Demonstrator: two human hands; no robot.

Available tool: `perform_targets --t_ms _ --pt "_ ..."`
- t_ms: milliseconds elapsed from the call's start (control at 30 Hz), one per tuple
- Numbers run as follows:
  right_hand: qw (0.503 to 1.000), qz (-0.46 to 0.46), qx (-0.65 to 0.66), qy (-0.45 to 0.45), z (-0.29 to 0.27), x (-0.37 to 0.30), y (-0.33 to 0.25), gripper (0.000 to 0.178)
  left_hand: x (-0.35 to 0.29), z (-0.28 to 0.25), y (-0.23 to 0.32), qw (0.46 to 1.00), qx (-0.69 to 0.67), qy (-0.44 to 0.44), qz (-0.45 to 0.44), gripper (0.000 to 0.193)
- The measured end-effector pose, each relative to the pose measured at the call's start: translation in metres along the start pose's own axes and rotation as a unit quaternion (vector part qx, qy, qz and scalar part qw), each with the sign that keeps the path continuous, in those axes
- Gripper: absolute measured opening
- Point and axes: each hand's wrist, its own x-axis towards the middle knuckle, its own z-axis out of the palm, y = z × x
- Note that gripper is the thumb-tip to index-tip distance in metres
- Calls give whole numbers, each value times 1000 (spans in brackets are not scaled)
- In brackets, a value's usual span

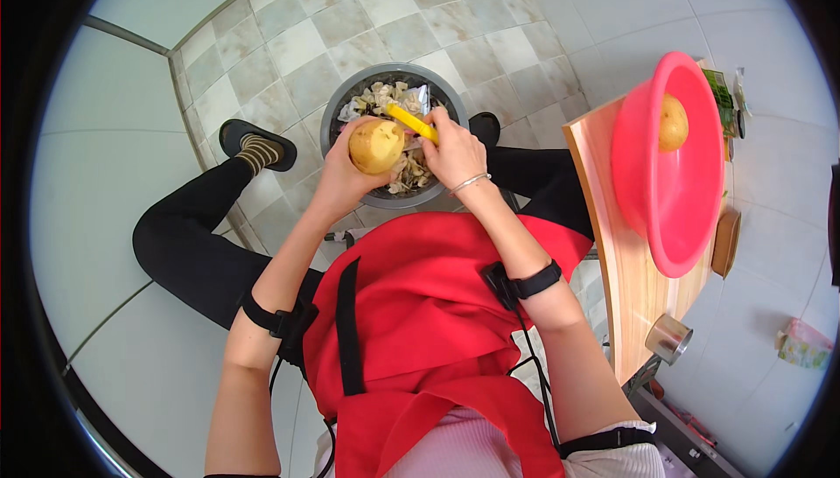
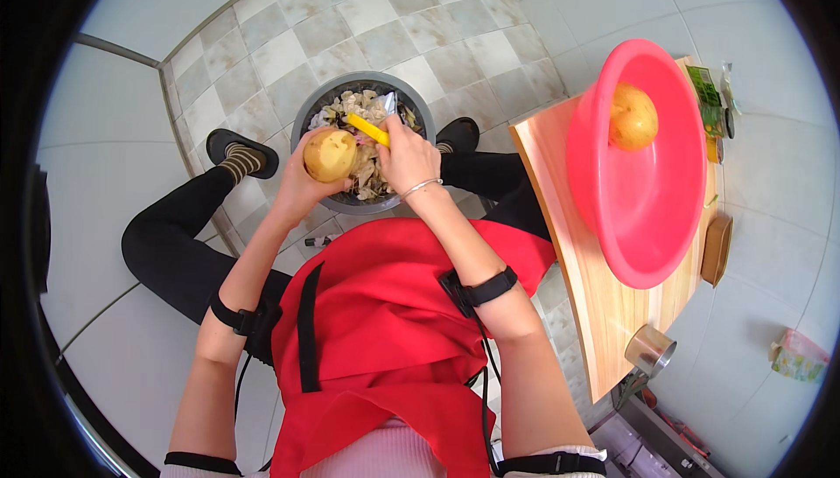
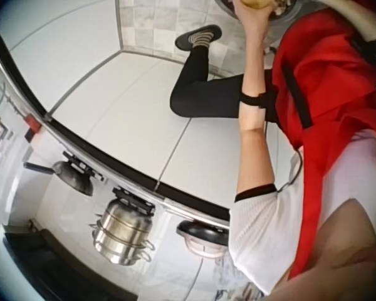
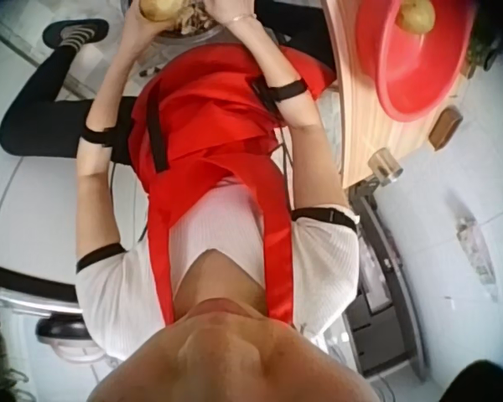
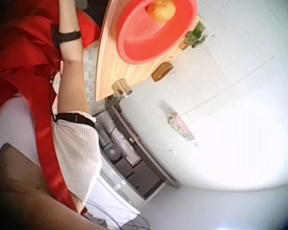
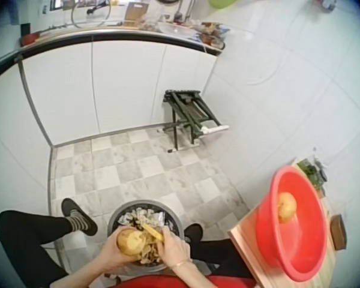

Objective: The recorder takes potatoes from a bowl and peels them with a hand peeler over a trash bin.

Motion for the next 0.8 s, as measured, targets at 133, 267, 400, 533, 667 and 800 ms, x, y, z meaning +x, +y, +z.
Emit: perform_targets --t_ms 133,267,400,533,667,800 --pt "995 40 77 39 -18 -1 -14 20 7 -2 0 1000 -16 14 1 72" --pt "964 -26 260 54 -26 -19 -29 18 7 1 5 1000 4 27 -4 71" --pt "967 -37 251 -3 -22 -25 -35 18 8 0 -3 999 13 29 -16 69" --pt "989 -74 113 58 -20 -22 -34 18 4 -2 -3 998 47 21 -30 70" --pt "999 -22 15 43 -5 -5 -2 19 -6 13 14 995 62 0 78 67" --pt "998 48 51 5 -2 -1 7 21 -2 15 10 999 -17 -28 34 71"
